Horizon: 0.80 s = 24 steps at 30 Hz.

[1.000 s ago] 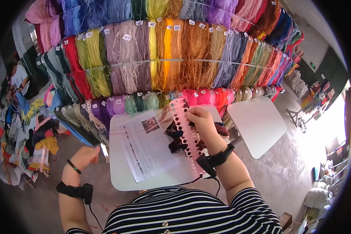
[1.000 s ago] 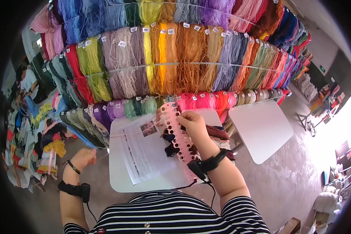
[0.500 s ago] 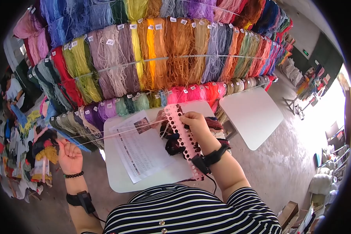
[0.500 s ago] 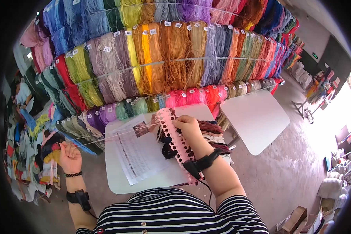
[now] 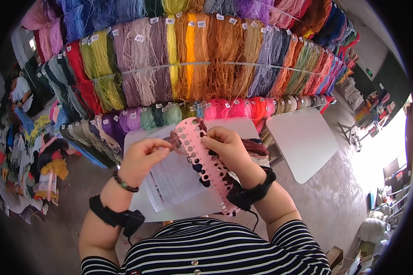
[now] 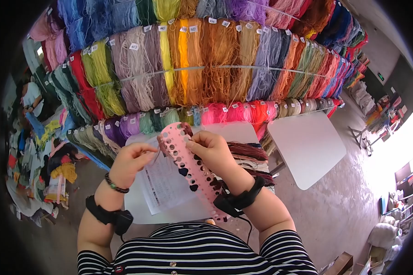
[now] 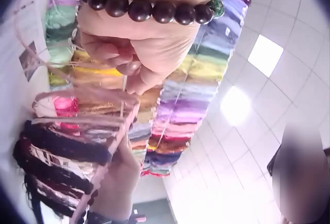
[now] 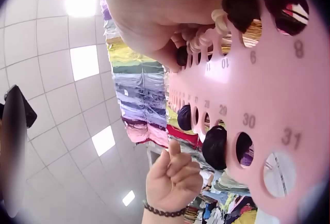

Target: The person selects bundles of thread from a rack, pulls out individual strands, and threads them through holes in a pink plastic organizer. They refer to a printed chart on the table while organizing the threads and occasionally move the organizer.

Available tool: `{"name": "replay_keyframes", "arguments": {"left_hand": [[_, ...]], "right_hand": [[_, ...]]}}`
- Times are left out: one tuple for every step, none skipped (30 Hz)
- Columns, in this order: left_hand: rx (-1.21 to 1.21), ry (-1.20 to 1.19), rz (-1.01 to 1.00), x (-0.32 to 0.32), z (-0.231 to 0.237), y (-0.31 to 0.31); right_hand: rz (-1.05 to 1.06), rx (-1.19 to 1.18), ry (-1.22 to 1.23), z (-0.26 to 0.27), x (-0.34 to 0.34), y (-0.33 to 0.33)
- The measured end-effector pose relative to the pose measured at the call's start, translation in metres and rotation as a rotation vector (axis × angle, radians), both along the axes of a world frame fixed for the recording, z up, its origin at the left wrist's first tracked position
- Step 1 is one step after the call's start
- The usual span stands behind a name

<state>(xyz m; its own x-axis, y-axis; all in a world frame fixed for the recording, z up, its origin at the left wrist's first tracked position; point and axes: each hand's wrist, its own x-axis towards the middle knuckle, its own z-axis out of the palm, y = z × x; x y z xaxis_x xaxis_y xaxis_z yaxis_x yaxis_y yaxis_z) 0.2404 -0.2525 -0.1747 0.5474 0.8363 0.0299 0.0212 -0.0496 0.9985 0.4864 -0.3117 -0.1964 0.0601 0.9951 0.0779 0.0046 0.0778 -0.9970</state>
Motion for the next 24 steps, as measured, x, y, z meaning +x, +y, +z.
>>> {"name": "replay_keyframes", "arguments": {"left_hand": [[0.055, -0.021, -0.008, 0.008, -0.004, 0.001], [0.072, 0.018, -0.005, 0.009, -0.005, 0.002], [0.091, 0.056, -0.004, 0.012, -0.005, 0.003], [0.109, 0.095, -0.004, 0.014, -0.005, 0.004], [0.127, 0.101, 0.022, 0.018, -0.008, 0.005], [0.145, 0.108, 0.050, 0.020, -0.012, 0.005], [0.163, 0.115, 0.079, 0.022, -0.015, 0.006], [0.157, 0.116, 0.081, 0.023, -0.016, 0.007], [0.152, 0.116, 0.082, 0.025, -0.018, 0.008], [0.147, 0.115, 0.085, 0.025, -0.019, 0.009], [0.136, 0.116, 0.081, 0.025, -0.021, 0.010], [0.124, 0.117, 0.078, 0.024, -0.023, 0.011], [0.113, 0.117, 0.076, 0.024, -0.025, 0.012], [0.095, 0.101, 0.074, 0.023, -0.028, 0.014], [0.078, 0.085, 0.074, 0.022, -0.030, 0.015], [0.061, 0.069, 0.074, 0.021, -0.031, 0.016], [0.059, 0.079, 0.074, 0.021, -0.030, 0.016], [0.056, 0.089, 0.073, 0.020, -0.029, 0.016], [0.052, 0.098, 0.073, 0.020, -0.028, 0.015], [0.052, 0.088, 0.073, 0.020, -0.027, 0.015], [0.050, 0.078, 0.074, 0.020, -0.026, 0.014], [0.049, 0.069, 0.075, 0.020, -0.026, 0.014], [0.043, 0.066, 0.079, 0.019, -0.027, 0.014], [0.038, 0.063, 0.083, 0.018, -0.027, 0.014]], "right_hand": [[-0.013, 0.006, -0.042, -0.001, -0.002, 0.002], [-0.029, 0.013, -0.083, -0.002, -0.003, 0.004], [-0.047, 0.021, -0.125, -0.002, -0.004, 0.005], [-0.065, 0.042, -0.158, -0.001, -0.005, 0.006], [-0.083, 0.063, -0.191, 0.000, -0.007, 0.005], [-0.100, 0.082, -0.224, 0.000, -0.008, 0.005], [-0.106, 0.094, -0.251, 0.000, -0.010, 0.006], [-0.111, 0.106, -0.277, -0.002, -0.011, 0.006], [-0.117, 0.119, -0.304, -0.002, -0.012, 0.005], [-0.119, 0.118, -0.305, -0.003, -0.014, 0.005], [-0.121, 0.117, -0.306, -0.002, -0.015, 0.004], [-0.123, 0.116, -0.308, -0.002, -0.015, 0.003], [-0.123, 0.107, -0.318, 0.000, -0.016, 0.003], [-0.123, 0.097, -0.328, 0.002, -0.017, 0.002], [-0.121, 0.088, -0.339, 0.002, -0.018, 0.002], [-0.120, 0.089, -0.336, 0.002, -0.018, 0.003], [-0.120, 0.090, -0.334, 0.002, -0.018, 0.003], [-0.121, 0.090, -0.331, 0.001, -0.018, 0.004], [-0.119, 0.085, -0.334, 0.001, -0.018, 0.004], [-0.116, 0.081, -0.336, 0.001, -0.018, 0.005], [-0.114, 0.075, -0.339, 0.000, -0.018, 0.005], [-0.110, 0.077, -0.330, 0.000, -0.017, 0.006], [-0.106, 0.079, -0.322, 0.000, -0.017, 0.006], [-0.101, 0.082, -0.313, -0.001, -0.016, 0.006]]}}
